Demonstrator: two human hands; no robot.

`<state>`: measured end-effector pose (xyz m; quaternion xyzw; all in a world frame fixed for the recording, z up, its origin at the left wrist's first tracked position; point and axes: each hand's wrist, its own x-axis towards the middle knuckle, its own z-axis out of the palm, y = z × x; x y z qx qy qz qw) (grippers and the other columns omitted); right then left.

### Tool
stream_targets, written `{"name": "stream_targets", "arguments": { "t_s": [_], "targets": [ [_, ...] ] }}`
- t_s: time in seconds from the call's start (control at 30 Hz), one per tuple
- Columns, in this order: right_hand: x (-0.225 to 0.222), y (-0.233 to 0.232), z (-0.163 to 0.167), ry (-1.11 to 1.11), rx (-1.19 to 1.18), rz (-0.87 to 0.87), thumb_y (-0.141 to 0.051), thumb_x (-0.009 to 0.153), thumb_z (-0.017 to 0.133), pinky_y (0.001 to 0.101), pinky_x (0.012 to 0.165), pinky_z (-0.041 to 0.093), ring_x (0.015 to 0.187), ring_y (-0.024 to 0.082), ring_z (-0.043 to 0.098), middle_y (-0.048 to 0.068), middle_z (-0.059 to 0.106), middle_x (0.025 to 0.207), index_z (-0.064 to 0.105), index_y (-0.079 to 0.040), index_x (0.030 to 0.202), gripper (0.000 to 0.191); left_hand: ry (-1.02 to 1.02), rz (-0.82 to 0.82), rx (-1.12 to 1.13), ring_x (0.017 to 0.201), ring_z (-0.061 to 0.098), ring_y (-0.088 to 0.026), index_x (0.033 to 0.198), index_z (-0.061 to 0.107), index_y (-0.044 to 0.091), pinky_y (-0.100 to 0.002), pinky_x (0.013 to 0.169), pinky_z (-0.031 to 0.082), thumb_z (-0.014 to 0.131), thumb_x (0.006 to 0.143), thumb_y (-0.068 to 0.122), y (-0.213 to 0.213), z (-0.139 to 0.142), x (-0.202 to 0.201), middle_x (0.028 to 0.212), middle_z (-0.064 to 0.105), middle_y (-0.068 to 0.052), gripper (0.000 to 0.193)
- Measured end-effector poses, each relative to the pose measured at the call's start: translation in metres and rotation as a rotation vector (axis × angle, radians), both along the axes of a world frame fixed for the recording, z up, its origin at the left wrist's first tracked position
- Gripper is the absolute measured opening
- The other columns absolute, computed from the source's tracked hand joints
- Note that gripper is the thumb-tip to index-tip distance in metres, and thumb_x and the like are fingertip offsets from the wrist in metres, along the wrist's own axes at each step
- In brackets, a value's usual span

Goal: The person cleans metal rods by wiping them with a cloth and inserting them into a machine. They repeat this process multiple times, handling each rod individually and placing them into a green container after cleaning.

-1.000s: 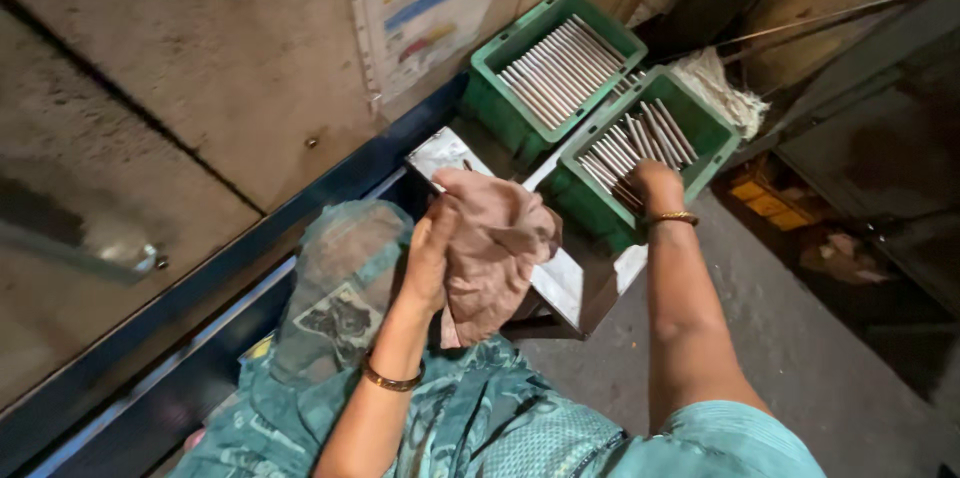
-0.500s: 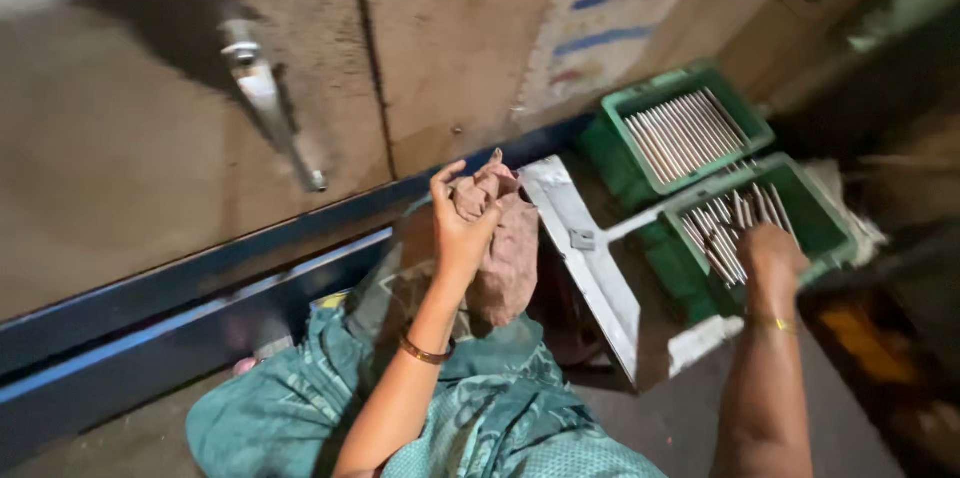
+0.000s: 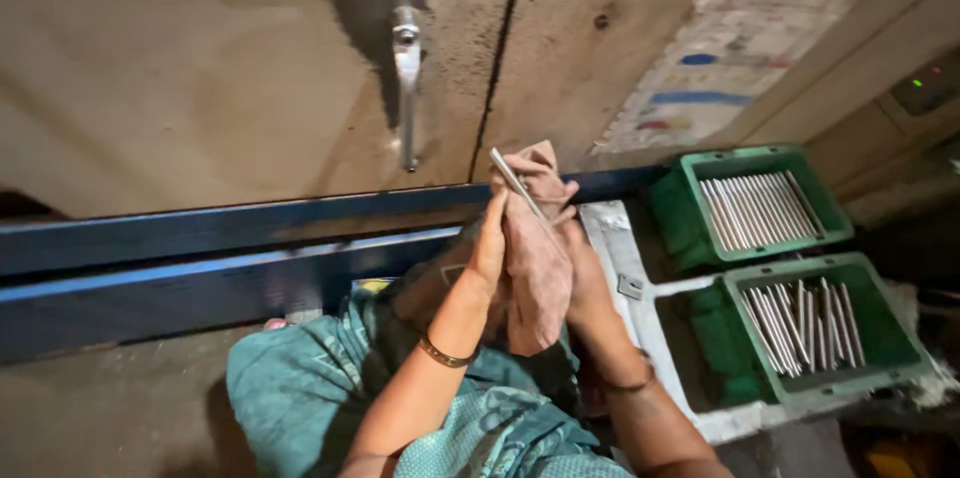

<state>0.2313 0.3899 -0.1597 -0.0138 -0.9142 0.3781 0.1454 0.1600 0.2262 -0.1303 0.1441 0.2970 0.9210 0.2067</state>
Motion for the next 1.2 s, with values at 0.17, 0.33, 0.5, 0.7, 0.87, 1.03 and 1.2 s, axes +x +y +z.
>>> {"name": "stream_targets", "arguments": {
  "t_s": [0.17,0.33,0.5,0.7,0.87,1.03,1.2],
  "targets": [
    [-0.029,-0.087,0.054,0.242,0.084,0.213,-0.027,0.096,0.061,0.0373,0.089,0.052,0.108,0.028,0.068,0.018,0.071,0.115,0.061,-0.007,0.140,0.048,0.382,0.371,-0.116,0.140,0.042,-0.022,0.165,0.028,-0.002,-0.038,0.122,0.031,0.054,0.104,0.056,-0.033,0.003,0.004,0.149,0.043,-0.014,0.088],
    [-0.017,-0.119,0.086,0.347,-0.170,0.301,-0.024,0.106,0.053,0.0347,0.100,0.052,0.120,0.024,0.068,0.015,0.068,0.135,0.054,-0.003,0.145,0.045,0.554,0.648,-0.313,0.141,0.040,-0.017,0.158,0.026,0.000,-0.035,0.120,0.031,0.073,0.097,0.040,-0.044,0.004,0.012,0.151,0.040,-0.012,0.086],
    [-0.016,-0.139,0.088,0.452,0.018,0.241,-0.020,0.111,0.046,0.0336,0.093,0.057,0.113,0.022,0.072,0.013,0.073,0.132,0.057,-0.011,0.146,0.038,0.294,0.422,-0.189,0.114,0.064,-0.020,0.132,0.062,-0.009,-0.036,0.104,0.051,0.074,0.101,0.026,-0.059,0.007,0.001,0.120,0.071,-0.013,0.049],
    [-0.024,-0.155,0.085,0.048,0.360,0.198,-0.023,0.090,0.062,0.0480,0.070,0.056,0.084,0.040,0.071,0.022,0.073,0.100,0.047,-0.010,0.152,0.065,0.327,0.453,-0.135,0.113,0.070,-0.020,0.126,0.062,-0.007,-0.032,0.105,0.052,0.066,0.103,0.018,-0.098,0.024,-0.001,0.118,0.074,-0.014,0.035],
    [-0.020,-0.157,0.071,0.273,0.296,0.455,-0.017,0.085,0.065,0.0515,0.066,0.053,0.083,0.046,0.068,0.026,0.072,0.098,0.047,-0.003,0.143,0.062,0.266,0.474,-0.196,0.102,0.074,-0.023,0.122,0.061,-0.012,-0.036,0.099,0.056,0.062,0.104,0.016,-0.126,0.029,0.001,0.108,0.076,-0.022,0.033],
    [0.000,-0.148,0.035,0.095,0.309,0.463,-0.019,0.105,0.055,0.0532,0.064,0.044,0.075,0.045,0.060,0.024,0.062,0.079,0.056,-0.001,0.116,0.021,0.212,0.586,-0.040,0.102,0.075,-0.024,0.123,0.057,-0.009,-0.035,0.095,0.057,0.061,0.104,0.015,-0.164,0.021,-0.018,0.108,0.074,-0.022,0.030],
    [0.015,-0.112,0.019,-0.097,-0.311,0.592,-0.026,0.109,0.043,0.0328,0.052,0.036,0.057,0.018,0.043,0.006,0.044,0.067,0.052,-0.004,0.091,0.030,0.035,0.716,-0.011,0.107,0.066,-0.022,0.130,0.053,-0.006,-0.034,0.097,0.050,0.059,0.105,0.016,-0.236,0.016,-0.029,0.119,0.070,-0.018,0.035]
  ]
}}
